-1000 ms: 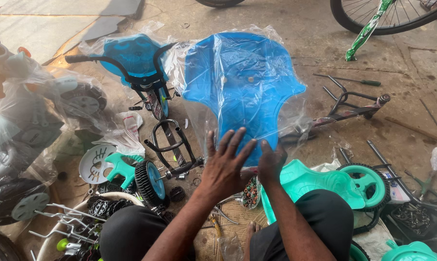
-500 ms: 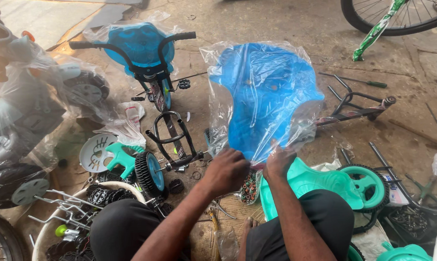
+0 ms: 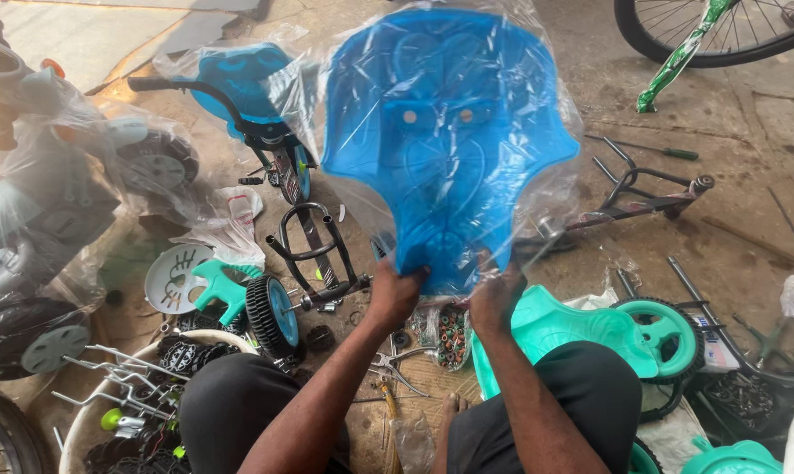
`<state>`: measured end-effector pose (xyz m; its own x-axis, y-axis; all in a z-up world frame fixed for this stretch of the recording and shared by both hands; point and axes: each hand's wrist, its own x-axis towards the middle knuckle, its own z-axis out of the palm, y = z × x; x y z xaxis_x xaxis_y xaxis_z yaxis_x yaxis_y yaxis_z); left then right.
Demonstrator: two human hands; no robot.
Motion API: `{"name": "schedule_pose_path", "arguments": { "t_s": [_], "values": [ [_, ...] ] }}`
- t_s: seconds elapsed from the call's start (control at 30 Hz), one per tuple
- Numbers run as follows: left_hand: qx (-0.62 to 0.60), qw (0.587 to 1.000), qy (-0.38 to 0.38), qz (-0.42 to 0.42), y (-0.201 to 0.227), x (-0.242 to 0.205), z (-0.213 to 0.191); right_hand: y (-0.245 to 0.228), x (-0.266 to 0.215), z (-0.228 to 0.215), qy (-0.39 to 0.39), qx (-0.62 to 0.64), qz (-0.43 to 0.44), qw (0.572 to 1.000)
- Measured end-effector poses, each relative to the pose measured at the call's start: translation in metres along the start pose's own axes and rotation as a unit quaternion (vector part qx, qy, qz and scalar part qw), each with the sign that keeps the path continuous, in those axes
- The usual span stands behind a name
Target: The person assembles a blue children's tricycle by attaching the rear wheel axle, installing the seat, and securing the handlebars. They use a screwdriver to tighten bolts and handle various plastic parts and hardware.
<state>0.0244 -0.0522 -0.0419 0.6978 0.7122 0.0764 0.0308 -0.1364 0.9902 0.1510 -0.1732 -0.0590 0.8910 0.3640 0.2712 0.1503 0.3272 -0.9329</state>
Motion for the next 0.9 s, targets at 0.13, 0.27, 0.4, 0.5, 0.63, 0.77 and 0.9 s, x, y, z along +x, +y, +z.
{"name": "schedule_pose_path", "arguments": {
  "t_s": [0.13,0.27,0.4,0.5,0.63,0.77,0.9],
  "values": [
    [0.043,0.996,0.077,-0.020,-0.027,0.016,-0.010,-0.030,0.026,-0.029,-0.156,-0.012,0.039,0.987],
    [0.036,0.993,0.106,0.038,-0.035,0.024,-0.022,-0.071,0.073,-0.058,0.047,0.085,0.002,0.995],
    [0.033,0.993,0.094,0.067,-0.034,0.021,-0.022,-0.089,0.119,-0.057,0.035,0.020,0.071,0.997],
    [0.054,0.991,0.083,0.091,-0.032,0.022,-0.029,-0.086,0.125,-0.047,-0.077,0.058,0.058,0.994],
    [0.059,0.984,0.121,0.118,-0.031,0.023,-0.044,-0.070,0.110,-0.038,-0.158,0.116,0.143,0.970],
    [0.060,0.976,0.161,0.133,-0.027,0.027,-0.051,-0.042,0.102,-0.026,-0.140,-0.061,0.184,0.971],
    [0.011,0.958,0.236,0.162,-0.019,0.031,-0.062,-0.019,0.080,-0.017,-0.241,-0.295,0.026,0.924]
  ]
}}
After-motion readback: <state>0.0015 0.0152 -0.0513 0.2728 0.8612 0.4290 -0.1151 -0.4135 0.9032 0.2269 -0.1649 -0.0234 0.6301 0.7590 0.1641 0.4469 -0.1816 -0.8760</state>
